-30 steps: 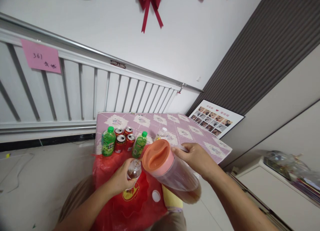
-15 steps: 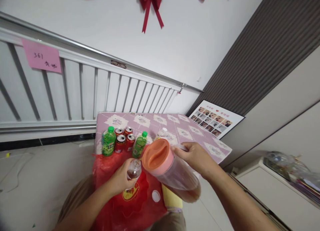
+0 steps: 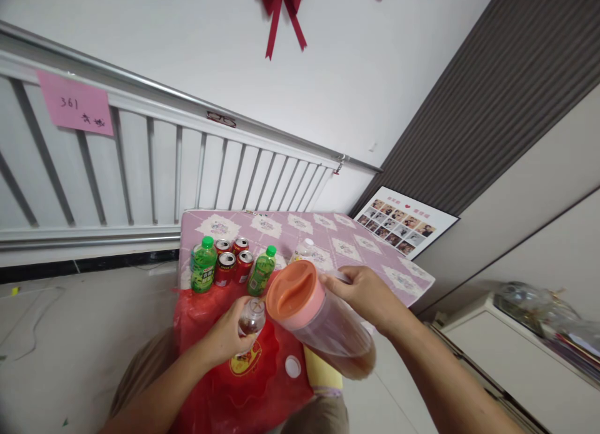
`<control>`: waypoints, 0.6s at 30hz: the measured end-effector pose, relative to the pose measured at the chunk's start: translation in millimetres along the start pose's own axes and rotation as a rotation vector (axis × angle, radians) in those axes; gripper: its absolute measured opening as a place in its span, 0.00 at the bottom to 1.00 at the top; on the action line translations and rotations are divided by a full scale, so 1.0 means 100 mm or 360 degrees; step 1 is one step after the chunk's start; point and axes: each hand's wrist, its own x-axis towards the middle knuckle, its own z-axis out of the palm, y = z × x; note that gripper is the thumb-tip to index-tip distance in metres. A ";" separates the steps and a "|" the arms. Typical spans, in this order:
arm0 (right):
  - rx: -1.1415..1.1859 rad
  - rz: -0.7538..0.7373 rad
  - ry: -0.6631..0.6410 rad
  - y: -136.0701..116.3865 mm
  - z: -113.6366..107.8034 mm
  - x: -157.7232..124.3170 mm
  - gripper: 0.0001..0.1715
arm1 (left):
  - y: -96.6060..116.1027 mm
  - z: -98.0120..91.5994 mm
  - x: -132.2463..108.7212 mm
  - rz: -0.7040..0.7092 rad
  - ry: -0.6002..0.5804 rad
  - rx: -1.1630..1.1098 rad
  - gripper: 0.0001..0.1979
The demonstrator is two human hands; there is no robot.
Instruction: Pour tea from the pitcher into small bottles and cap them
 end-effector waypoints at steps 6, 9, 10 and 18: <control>-0.0009 -0.0026 -0.0028 -0.02 0.00 -0.01 0.28 | -0.04 0.02 0.01 -0.0005 0.0002 -0.0012 0.36; -0.0043 -0.0047 -0.0016 -0.01 0.01 0.00 0.28 | -0.06 0.03 0.00 -0.0005 0.0003 -0.0025 0.36; -0.0049 -0.0052 -0.0015 0.00 0.01 0.00 0.28 | -0.06 0.03 0.00 -0.0006 0.0004 -0.0027 0.36; -0.0050 -0.0081 -0.0014 0.04 0.03 0.03 0.28 | 0.00 0.00 0.00 -0.0010 -0.0004 -0.0003 0.35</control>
